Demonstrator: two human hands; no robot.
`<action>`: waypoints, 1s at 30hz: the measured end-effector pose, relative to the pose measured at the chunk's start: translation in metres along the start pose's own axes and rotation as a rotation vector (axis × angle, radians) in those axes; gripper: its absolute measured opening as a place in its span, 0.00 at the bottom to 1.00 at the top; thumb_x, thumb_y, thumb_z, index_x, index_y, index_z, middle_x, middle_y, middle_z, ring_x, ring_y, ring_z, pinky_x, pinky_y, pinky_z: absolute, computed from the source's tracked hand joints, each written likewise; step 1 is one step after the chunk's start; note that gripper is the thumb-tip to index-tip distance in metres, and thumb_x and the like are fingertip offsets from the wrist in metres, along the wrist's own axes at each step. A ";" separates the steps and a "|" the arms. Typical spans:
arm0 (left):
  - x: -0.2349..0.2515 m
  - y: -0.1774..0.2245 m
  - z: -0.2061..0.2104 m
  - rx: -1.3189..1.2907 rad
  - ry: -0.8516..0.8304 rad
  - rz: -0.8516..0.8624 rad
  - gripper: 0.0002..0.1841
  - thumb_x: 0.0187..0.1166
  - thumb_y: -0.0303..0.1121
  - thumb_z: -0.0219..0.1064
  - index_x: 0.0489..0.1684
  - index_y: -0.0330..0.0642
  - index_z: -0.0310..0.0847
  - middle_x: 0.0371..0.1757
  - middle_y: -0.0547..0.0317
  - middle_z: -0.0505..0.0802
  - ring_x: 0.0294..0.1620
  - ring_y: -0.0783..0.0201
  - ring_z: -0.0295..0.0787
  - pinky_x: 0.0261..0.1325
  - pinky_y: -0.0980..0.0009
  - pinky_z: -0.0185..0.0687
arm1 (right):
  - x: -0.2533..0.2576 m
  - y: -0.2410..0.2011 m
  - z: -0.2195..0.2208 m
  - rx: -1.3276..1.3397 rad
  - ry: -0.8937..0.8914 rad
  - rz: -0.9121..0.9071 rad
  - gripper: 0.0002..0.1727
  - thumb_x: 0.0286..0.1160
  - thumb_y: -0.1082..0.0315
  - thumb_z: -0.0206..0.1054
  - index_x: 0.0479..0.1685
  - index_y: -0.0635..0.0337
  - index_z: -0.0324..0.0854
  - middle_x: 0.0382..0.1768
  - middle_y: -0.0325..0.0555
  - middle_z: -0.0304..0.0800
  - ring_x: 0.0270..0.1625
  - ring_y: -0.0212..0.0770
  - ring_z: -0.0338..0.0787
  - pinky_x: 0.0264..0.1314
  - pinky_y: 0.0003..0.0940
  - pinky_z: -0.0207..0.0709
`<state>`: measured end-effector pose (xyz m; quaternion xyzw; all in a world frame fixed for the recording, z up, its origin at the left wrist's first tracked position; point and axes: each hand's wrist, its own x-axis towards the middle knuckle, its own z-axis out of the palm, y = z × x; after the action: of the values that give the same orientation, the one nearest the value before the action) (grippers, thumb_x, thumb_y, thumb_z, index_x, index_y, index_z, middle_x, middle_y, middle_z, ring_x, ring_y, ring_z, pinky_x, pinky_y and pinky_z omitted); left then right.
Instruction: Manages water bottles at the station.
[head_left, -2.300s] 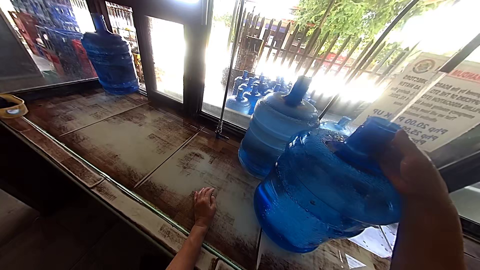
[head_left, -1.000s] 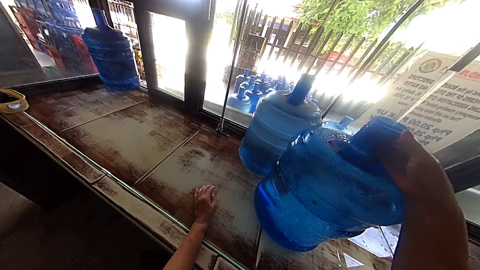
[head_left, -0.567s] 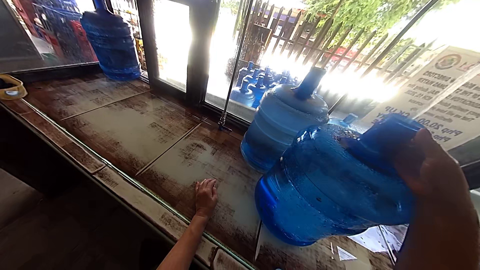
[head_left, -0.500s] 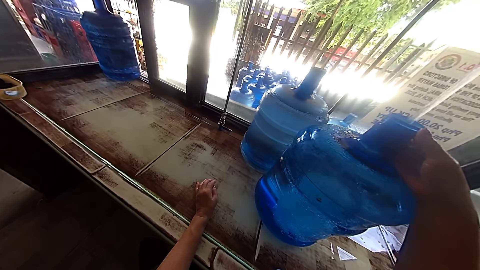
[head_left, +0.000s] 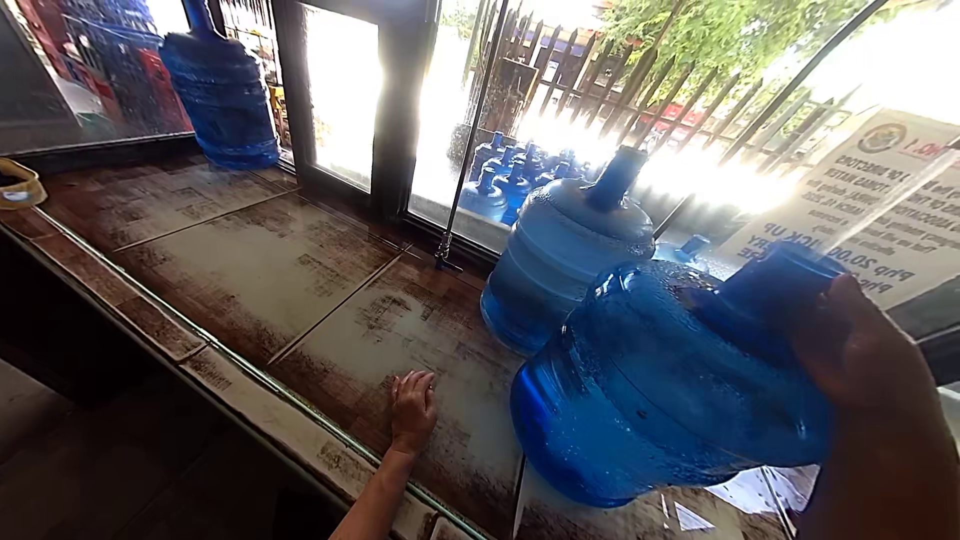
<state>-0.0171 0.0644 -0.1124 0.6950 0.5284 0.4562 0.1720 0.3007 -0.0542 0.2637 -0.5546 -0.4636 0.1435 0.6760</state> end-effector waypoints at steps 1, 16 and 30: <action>0.000 0.000 0.001 0.000 0.007 0.010 0.17 0.77 0.25 0.59 0.56 0.35 0.92 0.64 0.40 0.93 0.72 0.35 0.85 0.83 0.31 0.60 | 0.000 0.000 0.000 0.000 -0.003 -0.001 0.16 0.95 0.58 0.40 0.67 0.49 0.69 0.53 0.28 0.85 0.60 0.21 0.85 0.69 0.21 0.76; -0.006 0.003 0.003 -0.076 0.030 0.092 0.17 0.75 0.25 0.60 0.54 0.34 0.93 0.62 0.39 0.93 0.70 0.34 0.87 0.78 0.34 0.70 | -0.009 -0.008 0.006 0.007 0.064 0.032 0.18 0.95 0.55 0.40 0.64 0.50 0.71 0.50 0.29 0.87 0.57 0.22 0.87 0.68 0.21 0.78; -0.006 0.002 0.000 -0.058 0.023 0.092 0.16 0.75 0.25 0.60 0.53 0.34 0.93 0.61 0.38 0.93 0.69 0.34 0.87 0.77 0.34 0.71 | -0.008 -0.009 0.008 0.057 0.092 0.033 0.15 0.95 0.56 0.42 0.59 0.49 0.73 0.44 0.27 0.88 0.53 0.21 0.88 0.63 0.19 0.80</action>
<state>-0.0155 0.0578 -0.1137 0.7081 0.4842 0.4868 0.1649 0.2869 -0.0581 0.2670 -0.5487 -0.4187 0.1420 0.7096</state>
